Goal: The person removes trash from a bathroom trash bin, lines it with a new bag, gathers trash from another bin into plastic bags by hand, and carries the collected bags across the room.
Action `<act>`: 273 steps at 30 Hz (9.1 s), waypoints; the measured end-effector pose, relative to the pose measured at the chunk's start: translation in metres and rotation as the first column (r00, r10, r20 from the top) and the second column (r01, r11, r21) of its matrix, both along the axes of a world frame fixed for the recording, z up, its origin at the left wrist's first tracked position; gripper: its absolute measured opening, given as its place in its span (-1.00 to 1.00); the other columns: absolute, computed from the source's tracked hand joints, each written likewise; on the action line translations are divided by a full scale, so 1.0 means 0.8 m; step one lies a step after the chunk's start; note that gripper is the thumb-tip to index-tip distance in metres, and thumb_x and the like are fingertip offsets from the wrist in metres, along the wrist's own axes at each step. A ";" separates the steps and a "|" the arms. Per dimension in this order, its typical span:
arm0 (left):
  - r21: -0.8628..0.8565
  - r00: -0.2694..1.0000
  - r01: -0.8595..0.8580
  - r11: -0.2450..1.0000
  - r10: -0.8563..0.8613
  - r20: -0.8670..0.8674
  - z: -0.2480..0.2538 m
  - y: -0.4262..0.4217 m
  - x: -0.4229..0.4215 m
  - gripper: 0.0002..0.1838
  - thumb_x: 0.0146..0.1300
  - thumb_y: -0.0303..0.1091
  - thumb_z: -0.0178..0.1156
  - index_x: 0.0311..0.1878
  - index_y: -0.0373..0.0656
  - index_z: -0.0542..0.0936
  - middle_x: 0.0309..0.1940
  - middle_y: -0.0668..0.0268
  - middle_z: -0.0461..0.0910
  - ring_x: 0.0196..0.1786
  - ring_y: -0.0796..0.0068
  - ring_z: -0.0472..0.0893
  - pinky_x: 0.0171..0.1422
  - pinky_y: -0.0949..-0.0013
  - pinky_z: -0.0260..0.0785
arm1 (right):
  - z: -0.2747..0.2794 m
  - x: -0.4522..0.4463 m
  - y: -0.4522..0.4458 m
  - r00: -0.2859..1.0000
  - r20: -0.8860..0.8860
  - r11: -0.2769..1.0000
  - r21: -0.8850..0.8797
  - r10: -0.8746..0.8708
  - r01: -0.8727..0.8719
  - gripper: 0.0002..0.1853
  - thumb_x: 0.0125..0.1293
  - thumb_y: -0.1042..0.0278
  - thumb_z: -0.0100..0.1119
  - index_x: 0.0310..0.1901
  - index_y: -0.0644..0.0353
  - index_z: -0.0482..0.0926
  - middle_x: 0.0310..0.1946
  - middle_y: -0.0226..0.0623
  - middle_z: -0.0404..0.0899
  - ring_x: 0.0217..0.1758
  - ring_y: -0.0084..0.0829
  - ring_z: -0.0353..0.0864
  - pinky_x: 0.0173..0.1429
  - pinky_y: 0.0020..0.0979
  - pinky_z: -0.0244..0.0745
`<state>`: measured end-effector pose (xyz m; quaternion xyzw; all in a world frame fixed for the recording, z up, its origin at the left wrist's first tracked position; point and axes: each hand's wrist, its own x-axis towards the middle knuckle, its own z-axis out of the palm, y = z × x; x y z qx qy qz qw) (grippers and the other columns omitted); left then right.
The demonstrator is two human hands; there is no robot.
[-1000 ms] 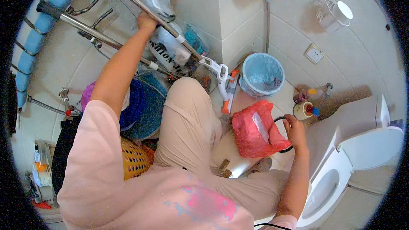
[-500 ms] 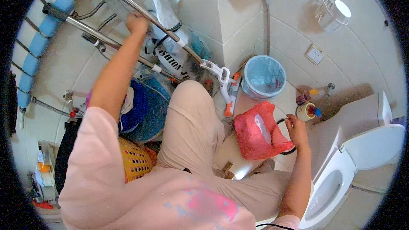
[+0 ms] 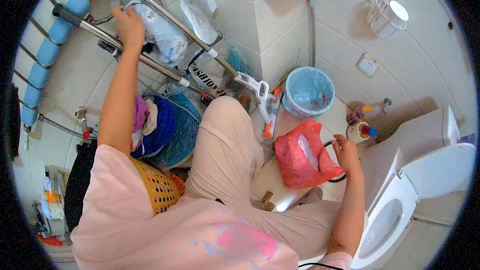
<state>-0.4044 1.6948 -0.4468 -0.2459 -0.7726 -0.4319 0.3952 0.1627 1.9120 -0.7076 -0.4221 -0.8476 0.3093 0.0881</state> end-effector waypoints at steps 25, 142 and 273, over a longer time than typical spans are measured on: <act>0.040 0.170 0.975 0.216 -0.855 0.490 -0.128 0.086 0.412 -0.58 0.34 -0.18 0.20 0.18 -0.19 0.49 0.18 0.12 0.44 0.13 0.20 0.53 0.22 0.28 0.37 | 0.083 -0.071 -0.127 0.267 -0.734 0.709 -0.676 -0.624 -0.201 -0.46 0.40 0.36 -0.18 0.40 0.25 0.21 0.22 -0.29 0.42 0.24 -0.45 0.40 0.38 -0.44 0.18; 0.797 0.376 0.313 0.517 -0.838 0.396 -0.198 0.048 0.288 -0.61 0.36 -0.12 0.12 0.13 -0.13 0.44 -0.01 0.18 0.49 0.05 0.37 0.49 0.20 0.26 0.30 | 0.084 -0.007 -0.097 0.100 -0.691 0.658 -0.716 -0.716 -0.234 -0.54 0.43 0.28 -0.01 0.32 0.22 0.36 0.19 -0.24 0.51 0.20 -0.38 0.52 0.28 -0.35 0.42; 0.755 -0.629 0.581 0.303 -0.421 0.653 -0.226 0.136 0.335 -0.48 0.38 -0.07 0.16 0.28 -0.17 0.42 0.19 0.25 0.49 0.17 0.34 0.47 0.32 0.27 0.29 | 0.081 0.016 -0.094 0.458 -0.592 0.657 -0.753 -0.663 -0.022 -0.39 0.07 0.61 0.30 0.23 0.29 0.40 0.02 -0.30 0.55 0.05 -0.41 0.56 0.14 -0.32 0.51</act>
